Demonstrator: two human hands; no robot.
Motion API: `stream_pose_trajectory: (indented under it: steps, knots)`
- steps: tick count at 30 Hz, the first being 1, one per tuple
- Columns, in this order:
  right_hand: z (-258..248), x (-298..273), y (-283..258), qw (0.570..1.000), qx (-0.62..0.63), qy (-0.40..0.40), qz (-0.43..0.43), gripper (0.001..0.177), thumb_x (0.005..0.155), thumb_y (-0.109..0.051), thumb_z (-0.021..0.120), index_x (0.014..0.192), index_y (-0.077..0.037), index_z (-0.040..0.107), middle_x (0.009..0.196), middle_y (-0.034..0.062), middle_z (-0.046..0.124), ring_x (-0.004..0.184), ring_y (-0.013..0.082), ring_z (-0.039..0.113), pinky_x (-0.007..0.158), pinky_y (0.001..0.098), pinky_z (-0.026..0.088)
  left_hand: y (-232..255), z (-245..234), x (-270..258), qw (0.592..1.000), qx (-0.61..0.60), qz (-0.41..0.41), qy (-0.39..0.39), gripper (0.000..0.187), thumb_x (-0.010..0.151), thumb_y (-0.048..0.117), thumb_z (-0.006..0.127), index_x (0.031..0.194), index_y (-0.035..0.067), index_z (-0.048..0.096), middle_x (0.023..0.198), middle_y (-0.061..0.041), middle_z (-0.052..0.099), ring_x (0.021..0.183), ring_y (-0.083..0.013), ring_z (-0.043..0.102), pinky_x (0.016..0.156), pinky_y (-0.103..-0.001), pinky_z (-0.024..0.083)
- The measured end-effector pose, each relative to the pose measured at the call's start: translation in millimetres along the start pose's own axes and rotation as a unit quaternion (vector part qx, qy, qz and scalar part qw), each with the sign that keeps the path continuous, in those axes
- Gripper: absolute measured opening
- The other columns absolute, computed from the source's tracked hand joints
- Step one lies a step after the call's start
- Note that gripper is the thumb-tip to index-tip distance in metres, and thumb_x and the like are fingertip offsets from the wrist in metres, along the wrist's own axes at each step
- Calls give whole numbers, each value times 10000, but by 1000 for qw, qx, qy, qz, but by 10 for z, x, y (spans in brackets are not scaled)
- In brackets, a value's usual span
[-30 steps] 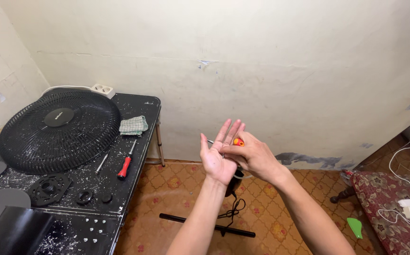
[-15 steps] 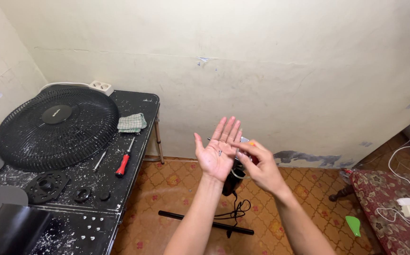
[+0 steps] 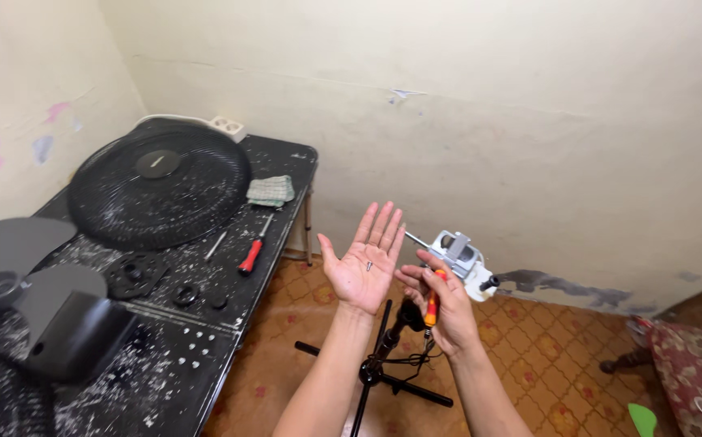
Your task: The person disassembles a standing fan motor mounted on a tripod, using a screwdriver to remove screws and a white plastic component. They place removed parts on a nearby table and continue adjusting the motor assembly.
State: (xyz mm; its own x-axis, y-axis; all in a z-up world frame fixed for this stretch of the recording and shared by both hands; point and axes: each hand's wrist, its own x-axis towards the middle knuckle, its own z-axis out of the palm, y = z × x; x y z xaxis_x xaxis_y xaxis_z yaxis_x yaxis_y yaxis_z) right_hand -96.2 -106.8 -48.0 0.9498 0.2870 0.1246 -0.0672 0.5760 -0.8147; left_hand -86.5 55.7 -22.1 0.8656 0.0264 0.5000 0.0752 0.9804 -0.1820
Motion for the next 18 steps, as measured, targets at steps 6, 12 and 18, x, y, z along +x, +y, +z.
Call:
stream_pose_trajectory:
  steps: [6, 12, 18]
  knots:
    - [40, -49, 197, 997, -36, -53, 40, 430, 1011, -147, 548, 1404, 20, 499, 1262, 227, 684, 1220, 304, 660, 898, 379, 559, 287, 8, -203, 999, -7, 33, -2, 1068, 962, 791, 353, 1590, -67, 255, 1640, -282, 281, 1550, -396, 229, 1284, -498, 177]
    - [-63, -1, 477, 994, -46, -52, 80, 418, 980, -139, 538, 1368, 14, 507, 1242, 204, 696, 1178, 276, 690, 917, 379, 586, 550, -45, -409, 997, 6, 74, 7, 1078, 946, 797, 358, 1581, -68, 261, 1633, -272, 292, 1543, -392, 244, 1283, -495, 182]
    - [186, 159, 775, 973, -220, -53, 38, 221, 1040, -89, 657, 1234, 4, 707, 934, 101, 628, 723, 162, 459, 587, 312, 334, 855, -79, -567, 994, 42, 99, 2, 1059, 961, 788, 343, 1586, -64, 262, 1641, -259, 292, 1550, -382, 246, 1289, -489, 189]
